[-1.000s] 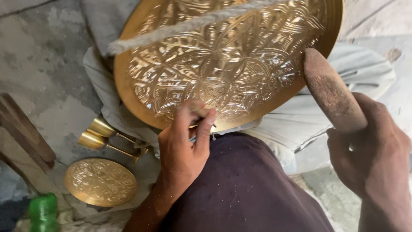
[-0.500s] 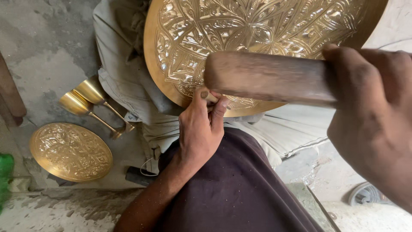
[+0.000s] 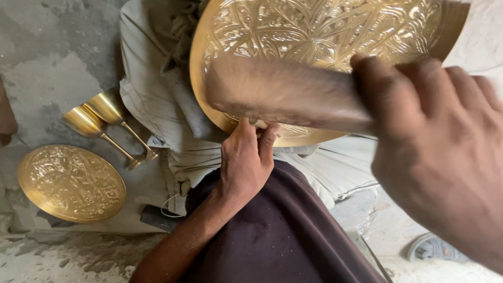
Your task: The person sits on the floor with a large engraved brass tray on their lap. They hold a small punch against the tray's surface with one hand and strike it repeatedly with a wooden mallet held in the other hand, working across the decorative pattern, and briefly reposition the tray with both hands.
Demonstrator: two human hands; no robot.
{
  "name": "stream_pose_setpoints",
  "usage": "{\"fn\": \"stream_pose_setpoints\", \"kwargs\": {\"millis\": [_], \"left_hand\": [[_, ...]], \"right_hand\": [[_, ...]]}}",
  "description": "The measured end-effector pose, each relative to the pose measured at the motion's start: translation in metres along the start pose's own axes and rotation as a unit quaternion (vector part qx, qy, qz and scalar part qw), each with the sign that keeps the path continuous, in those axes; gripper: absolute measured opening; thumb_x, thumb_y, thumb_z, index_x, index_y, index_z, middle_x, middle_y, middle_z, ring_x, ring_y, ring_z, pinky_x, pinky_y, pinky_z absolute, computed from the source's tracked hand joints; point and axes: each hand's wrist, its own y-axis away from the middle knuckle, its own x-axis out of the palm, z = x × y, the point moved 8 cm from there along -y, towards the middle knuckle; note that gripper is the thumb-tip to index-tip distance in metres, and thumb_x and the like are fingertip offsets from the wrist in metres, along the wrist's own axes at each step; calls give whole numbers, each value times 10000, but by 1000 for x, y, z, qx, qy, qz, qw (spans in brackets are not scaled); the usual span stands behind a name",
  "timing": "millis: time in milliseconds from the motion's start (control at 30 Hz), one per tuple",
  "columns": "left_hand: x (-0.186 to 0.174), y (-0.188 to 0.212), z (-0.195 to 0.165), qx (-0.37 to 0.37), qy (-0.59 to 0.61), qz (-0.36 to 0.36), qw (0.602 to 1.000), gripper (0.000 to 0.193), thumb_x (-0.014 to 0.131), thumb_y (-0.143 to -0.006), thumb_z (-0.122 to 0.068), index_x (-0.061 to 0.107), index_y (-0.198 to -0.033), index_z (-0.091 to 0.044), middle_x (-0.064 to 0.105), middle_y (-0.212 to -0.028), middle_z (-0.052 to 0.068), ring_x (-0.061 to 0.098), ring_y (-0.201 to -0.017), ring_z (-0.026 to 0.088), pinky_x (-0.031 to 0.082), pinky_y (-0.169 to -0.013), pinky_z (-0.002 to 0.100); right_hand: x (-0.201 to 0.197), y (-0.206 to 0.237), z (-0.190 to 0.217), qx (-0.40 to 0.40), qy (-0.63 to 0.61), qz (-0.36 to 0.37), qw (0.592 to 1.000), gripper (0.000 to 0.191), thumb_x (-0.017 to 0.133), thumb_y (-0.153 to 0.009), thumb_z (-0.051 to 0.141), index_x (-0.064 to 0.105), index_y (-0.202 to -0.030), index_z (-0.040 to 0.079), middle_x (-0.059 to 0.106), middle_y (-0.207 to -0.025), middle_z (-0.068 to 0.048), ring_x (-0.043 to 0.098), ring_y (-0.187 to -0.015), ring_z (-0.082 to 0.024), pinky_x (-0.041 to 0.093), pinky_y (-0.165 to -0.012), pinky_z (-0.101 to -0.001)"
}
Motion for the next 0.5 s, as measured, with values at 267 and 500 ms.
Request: {"fn": "stream_pose_setpoints", "kwargs": {"millis": [267,500], "left_hand": [[-4,-1,-4,18,29,-4,999,238,646,-1046,-161,537,-1135,31,662,-882,175,699,-789,372,541,-670,466],[0,2,5,22,40,-10,999,188,651,-1048,-131,552,-1085,24,663,-884,171,705,-778,350,550,-659,464]], "right_hand": [[4,-1,1,5,42,16,999,559,695,-825,15,666,-1378,91,723,-1050,-131,691,-899,-302,558,-835,-436],[1,-10,1,45,20,20,999,512,679,-925,-9,635,-1429,77,689,-1120,-122,688,-992,-297,560,-924,-433]]}}
